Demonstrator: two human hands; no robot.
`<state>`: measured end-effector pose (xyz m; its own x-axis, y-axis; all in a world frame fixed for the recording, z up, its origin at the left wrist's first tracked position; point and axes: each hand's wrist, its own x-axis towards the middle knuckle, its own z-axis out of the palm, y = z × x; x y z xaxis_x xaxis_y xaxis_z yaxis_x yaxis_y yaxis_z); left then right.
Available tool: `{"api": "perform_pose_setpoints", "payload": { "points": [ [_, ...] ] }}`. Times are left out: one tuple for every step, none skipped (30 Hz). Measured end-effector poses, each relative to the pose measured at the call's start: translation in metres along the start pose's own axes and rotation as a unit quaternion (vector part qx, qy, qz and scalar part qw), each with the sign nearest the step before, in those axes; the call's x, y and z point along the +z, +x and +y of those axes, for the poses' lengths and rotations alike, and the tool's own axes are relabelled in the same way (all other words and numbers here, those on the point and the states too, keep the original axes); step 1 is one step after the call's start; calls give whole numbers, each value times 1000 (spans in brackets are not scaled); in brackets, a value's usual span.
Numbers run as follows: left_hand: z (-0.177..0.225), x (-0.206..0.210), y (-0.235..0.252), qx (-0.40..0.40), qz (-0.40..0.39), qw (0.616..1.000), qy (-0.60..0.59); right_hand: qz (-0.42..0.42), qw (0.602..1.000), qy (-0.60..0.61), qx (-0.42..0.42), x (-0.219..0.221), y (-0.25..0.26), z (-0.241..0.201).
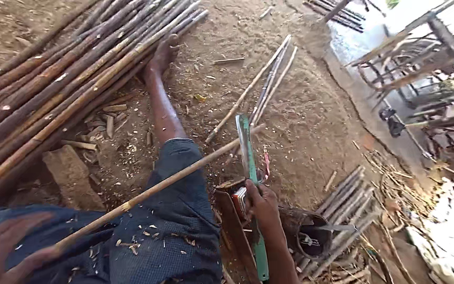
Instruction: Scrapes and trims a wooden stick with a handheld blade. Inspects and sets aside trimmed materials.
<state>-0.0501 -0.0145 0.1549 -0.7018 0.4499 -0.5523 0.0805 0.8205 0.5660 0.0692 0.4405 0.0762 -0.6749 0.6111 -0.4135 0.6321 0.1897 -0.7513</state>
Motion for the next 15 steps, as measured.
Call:
{"api": "perform_pose_setpoints", "payload": {
  "points": [
    [-33, 25, 27, 65, 38, 997, 18, -5, 1000, -1, 1, 12, -1, 0],
    [-51, 53, 52, 97, 77, 992, 20, -25, 1000, -13, 1, 24, -6, -3],
    [-54, 75, 72, 111, 95, 989, 18, -54, 998, -30, -2, 34, -13, -6],
    [-52, 92, 86, 115, 110, 987, 18, -74, 996, -47, -14, 41, -18, -8],
    [-49, 101, 94, 109, 123, 986, 26, -82, 994, -69, -25, 43, -21, -8],
    [-48, 105, 95, 101, 124, 987, 28, -78, 992, -89, -31, 39, -22, -9],
    [-50, 105, 92, 89, 124, 988, 26, -65, 993, -98, -30, 30, -19, -9],
    [-55, 105, 87, 79, 129, 988, 25, -44, 995, -84, -27, 20, -13, -8],
    [-61, 103, 81, 68, 132, 989, 20, -21, 998, -55, -22, 11, -6, -2],
    [-68, 102, 75, 59, 131, 990, 14, 5, 1000, -29, -8, 7, 2, 7],
    [-73, 103, 72, 51, 133, 990, 5, 32, 999, -28, 9, 9, 7, 17],
    [-75, 104, 71, 47, 134, 990, -2, 36, 997, -66, 16, 17, 8, 24],
    [-75, 104, 71, 48, 133, 990, -4, 0, 991, -137, 9, 29, 2, 24],
    [-74, 103, 73, 51, 131, 990, -4, -56, 976, -209, -8, 45, -6, 18],
    [-74, 103, 75, 53, 125, 991, -6, -113, 954, -274, -38, 58, -14, 15]
  ]
}}
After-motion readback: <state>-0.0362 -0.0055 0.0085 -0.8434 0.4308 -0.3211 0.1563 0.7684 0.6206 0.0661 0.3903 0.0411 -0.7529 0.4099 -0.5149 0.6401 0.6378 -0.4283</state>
